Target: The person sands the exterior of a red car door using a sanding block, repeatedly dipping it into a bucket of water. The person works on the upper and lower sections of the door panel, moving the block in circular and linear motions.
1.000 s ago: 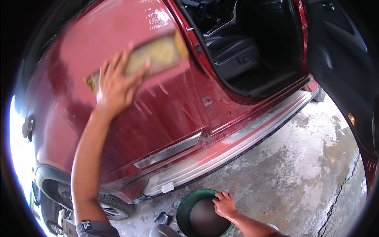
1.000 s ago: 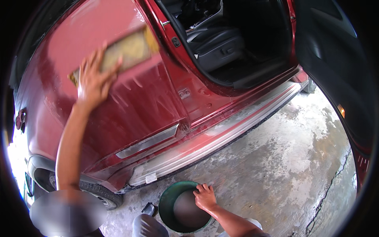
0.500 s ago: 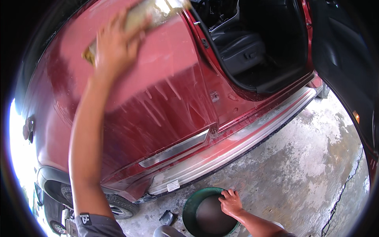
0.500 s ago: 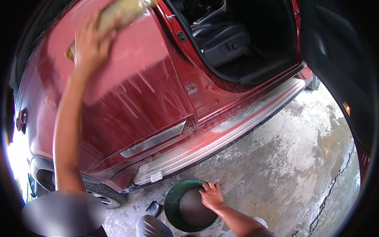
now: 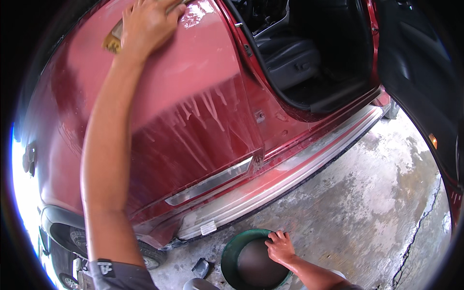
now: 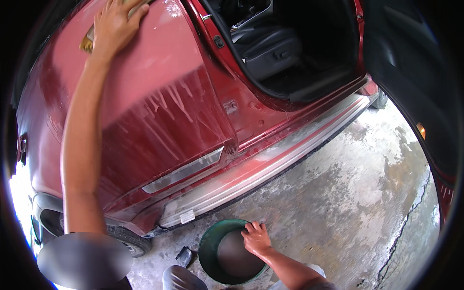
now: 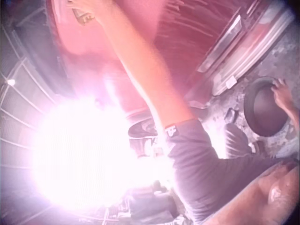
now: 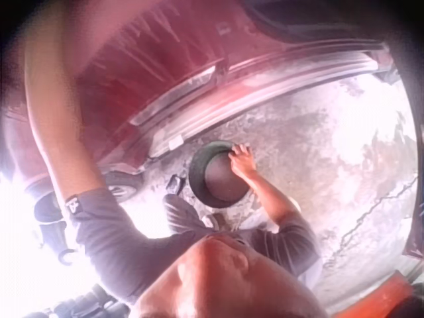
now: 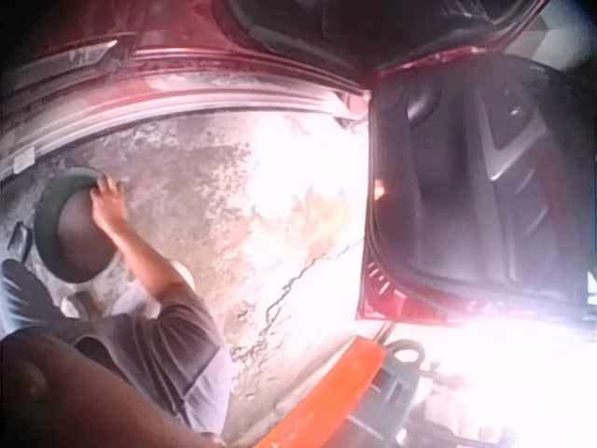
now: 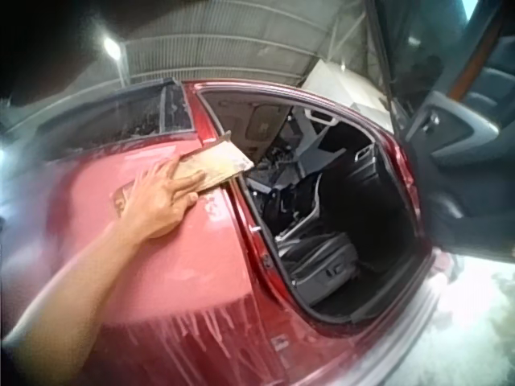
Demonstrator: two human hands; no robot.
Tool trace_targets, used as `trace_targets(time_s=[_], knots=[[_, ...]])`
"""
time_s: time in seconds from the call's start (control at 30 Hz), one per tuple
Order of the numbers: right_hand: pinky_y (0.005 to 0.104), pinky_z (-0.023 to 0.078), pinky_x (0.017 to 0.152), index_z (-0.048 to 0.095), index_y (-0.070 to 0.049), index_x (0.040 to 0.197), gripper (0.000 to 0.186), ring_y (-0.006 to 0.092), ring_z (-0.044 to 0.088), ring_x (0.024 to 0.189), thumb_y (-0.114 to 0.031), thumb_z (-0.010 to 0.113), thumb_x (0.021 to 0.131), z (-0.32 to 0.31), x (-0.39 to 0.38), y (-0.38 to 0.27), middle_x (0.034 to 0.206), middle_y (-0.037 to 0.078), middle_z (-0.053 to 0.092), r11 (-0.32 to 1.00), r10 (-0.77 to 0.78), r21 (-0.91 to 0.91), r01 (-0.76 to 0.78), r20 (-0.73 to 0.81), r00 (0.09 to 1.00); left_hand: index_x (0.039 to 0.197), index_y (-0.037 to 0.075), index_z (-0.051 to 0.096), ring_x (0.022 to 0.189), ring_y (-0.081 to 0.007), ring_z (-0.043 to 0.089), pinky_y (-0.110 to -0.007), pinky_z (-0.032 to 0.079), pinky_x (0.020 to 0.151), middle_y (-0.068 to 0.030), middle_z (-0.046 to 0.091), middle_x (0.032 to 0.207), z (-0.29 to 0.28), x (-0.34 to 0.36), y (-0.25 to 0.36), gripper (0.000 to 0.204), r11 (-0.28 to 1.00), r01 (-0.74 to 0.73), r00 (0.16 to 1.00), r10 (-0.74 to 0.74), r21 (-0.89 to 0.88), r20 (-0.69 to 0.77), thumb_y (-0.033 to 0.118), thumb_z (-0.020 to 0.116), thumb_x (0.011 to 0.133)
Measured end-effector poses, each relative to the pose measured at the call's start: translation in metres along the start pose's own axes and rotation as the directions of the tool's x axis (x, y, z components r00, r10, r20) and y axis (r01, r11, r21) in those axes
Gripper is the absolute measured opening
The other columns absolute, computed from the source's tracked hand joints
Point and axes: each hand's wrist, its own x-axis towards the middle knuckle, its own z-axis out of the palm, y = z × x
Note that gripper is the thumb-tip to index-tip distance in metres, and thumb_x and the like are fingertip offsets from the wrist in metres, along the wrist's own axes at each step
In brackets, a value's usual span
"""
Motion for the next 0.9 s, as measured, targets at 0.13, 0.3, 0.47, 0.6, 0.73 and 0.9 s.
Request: trace_targets(time_s=[0.13, 0.3, 0.47, 0.6, 0.73, 0.9], knots=[[0.0494, 0.047, 0.088, 0.079, -0.016, 0.087, 0.01, 0.0292, 0.051, 0.115, -0.02, 0.072, 0.081, -0.007, -0.006, 0.012, 0.114, 0.004, 0.062, 0.999, 0.029, -0.026, -0.029, -0.016, 0.999, 0.143, 0.042, 0.068, 0.145, -0.036, 0.049, -0.054, 0.036, 0.116, -0.014, 0.044, 0.167, -0.011, -0.096, 0.055, 0.049, 0.989, -0.123, 0.991, 0.118, -0.085, -0.065, 0.029, 0.072, 0.096], [0.049, 0.046, 0.089, 0.078, -0.018, 0.089, 0.013, 0.0286, 0.052, 0.116, -0.021, 0.075, 0.078, 0.0, -0.01, 0.014, 0.118, 0.003, 0.062, 0.999, 0.048, -0.019, -0.049, -0.018, 0.999, 0.144, 0.047, 0.066, 0.151, -0.035, 0.045, -0.052, 0.034, 0.12, -0.0125, 0.039, 0.171, -0.021, -0.142, 0.041, 0.052, 0.943, -0.284, 0.948, 0.303, -0.173, 0.1, 0.032, 0.073, 0.095], [0.0485, 0.046, 0.088, 0.079, -0.016, 0.087, 0.01, 0.0295, 0.052, 0.114, -0.02, 0.072, 0.081, -0.002, -0.002, -0.001, 0.117, 0.005, 0.063, 1.0, 0.008, 0.005, -0.008, -0.01, 1.0, 0.141, 0.039, 0.071, 0.141, -0.0452, 0.052, -0.06, 0.038, 0.116, -0.0198, 0.046, 0.165, 0.01, -0.011, -0.043, 0.039, 0.991, -0.108, 0.99, 0.115, -0.073, 0.086, 0.036, 0.063, 0.102], [0.0485, 0.046, 0.088, 0.079, -0.016, 0.087, 0.01, 0.0301, 0.052, 0.114, -0.02, 0.071, 0.081, -0.002, -0.003, 0.008, 0.116, 0.005, 0.063, 1.0, 0.025, -0.013, -0.026, -0.025, 0.999, 0.143, 0.028, 0.07, 0.153, -0.0446, 0.039, -0.053, 0.029, 0.126, -0.0251, 0.038, 0.168, -0.013, 0.021, 0.0, 0.044, 0.971, 0.173, 0.984, -0.163, -0.163, 0.075, 0.038, 0.066, 0.1], [0.0495, 0.046, 0.09, 0.08, -0.018, 0.091, 0.015, 0.0296, 0.052, 0.117, -0.02, 0.076, 0.076, 0.001, -0.007, 0.013, 0.118, 0.003, 0.061, 0.998, 0.046, -0.039, -0.046, 0.008, 0.999, 0.138, 0.038, 0.073, 0.142, -0.0442, 0.052, -0.057, 0.037, 0.118, -0.0204, 0.047, 0.164, 0.001, -0.071, 0.026, 0.04, 0.992, -0.114, 0.993, 0.113, -0.045, -0.027, 0.034, 0.067, 0.099], [0.0496, 0.046, 0.09, 0.08, -0.017, 0.09, 0.014, 0.0297, 0.052, 0.115, -0.021, 0.072, 0.081, -0.003, -0.007, 0.009, 0.118, 0.005, 0.063, 0.999, 0.027, -0.019, -0.027, 0.001, 1.0, 0.14, 0.041, 0.071, 0.143, -0.0409, 0.051, -0.053, 0.035, 0.119, -0.0182, 0.048, 0.164, -0.033, -0.174, 0.032, 0.046, 0.945, -0.294, 0.944, 0.31, -0.144, 0.109, 0.032, 0.068, 0.095]])
